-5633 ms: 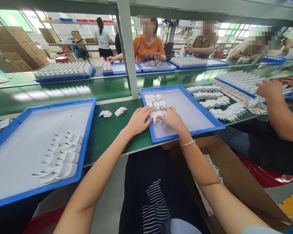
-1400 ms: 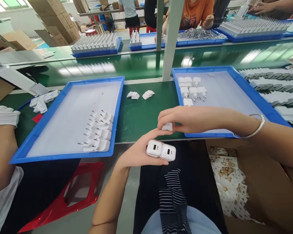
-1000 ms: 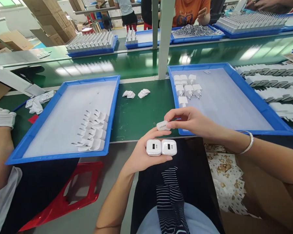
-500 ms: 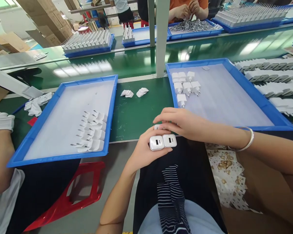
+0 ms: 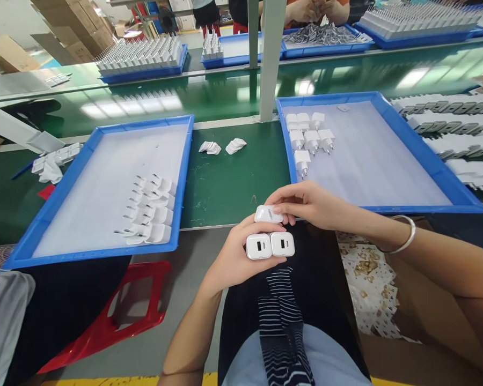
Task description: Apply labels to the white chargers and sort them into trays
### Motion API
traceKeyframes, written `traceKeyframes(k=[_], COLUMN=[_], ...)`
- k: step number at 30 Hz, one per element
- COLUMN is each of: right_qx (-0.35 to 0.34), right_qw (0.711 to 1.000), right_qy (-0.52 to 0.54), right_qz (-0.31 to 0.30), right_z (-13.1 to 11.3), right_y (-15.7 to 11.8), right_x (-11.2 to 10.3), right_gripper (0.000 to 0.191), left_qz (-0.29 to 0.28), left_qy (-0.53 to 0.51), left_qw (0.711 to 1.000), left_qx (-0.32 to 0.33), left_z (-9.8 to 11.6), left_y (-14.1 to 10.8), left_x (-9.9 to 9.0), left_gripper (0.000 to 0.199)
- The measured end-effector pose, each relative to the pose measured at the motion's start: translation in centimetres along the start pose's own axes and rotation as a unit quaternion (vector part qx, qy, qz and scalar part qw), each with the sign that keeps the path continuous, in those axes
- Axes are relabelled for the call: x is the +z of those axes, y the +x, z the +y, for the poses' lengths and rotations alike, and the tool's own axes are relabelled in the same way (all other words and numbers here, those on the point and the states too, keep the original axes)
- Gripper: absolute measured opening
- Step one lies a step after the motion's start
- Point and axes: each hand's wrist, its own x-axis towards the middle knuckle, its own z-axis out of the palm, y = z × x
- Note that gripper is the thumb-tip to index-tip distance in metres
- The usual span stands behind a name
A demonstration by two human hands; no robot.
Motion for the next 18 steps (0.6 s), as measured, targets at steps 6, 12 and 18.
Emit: traceKeyframes(k=[6, 12, 18], right_qx=[-0.001, 0.01, 0.053], right_qw=[1.0, 1.0, 0.993], right_qy=[-0.024, -0.005, 0.108], right_qz=[-0.02, -0.02, 0.017], right_z=[0.3, -0.3, -0.6], right_y=[-0.6, -1.1, -1.8], right_x=[0.0, 0.1, 0.8], right_gripper=[0.018, 0.014, 0.025], left_qz=[-0.015, 0.006, 0.027], left_qy=[-0.014, -0.023, 0.051], left_qw=[1.0, 1.0, 0.998], left_qx=[-0.006, -0.007, 0.017], left_z=[-0.1, -0.1, 0.4], left_y=[-0.2, -0.5, -0.8], left_x=[0.2, 0.5, 0.8], left_gripper=[0.038, 0.036, 0.036])
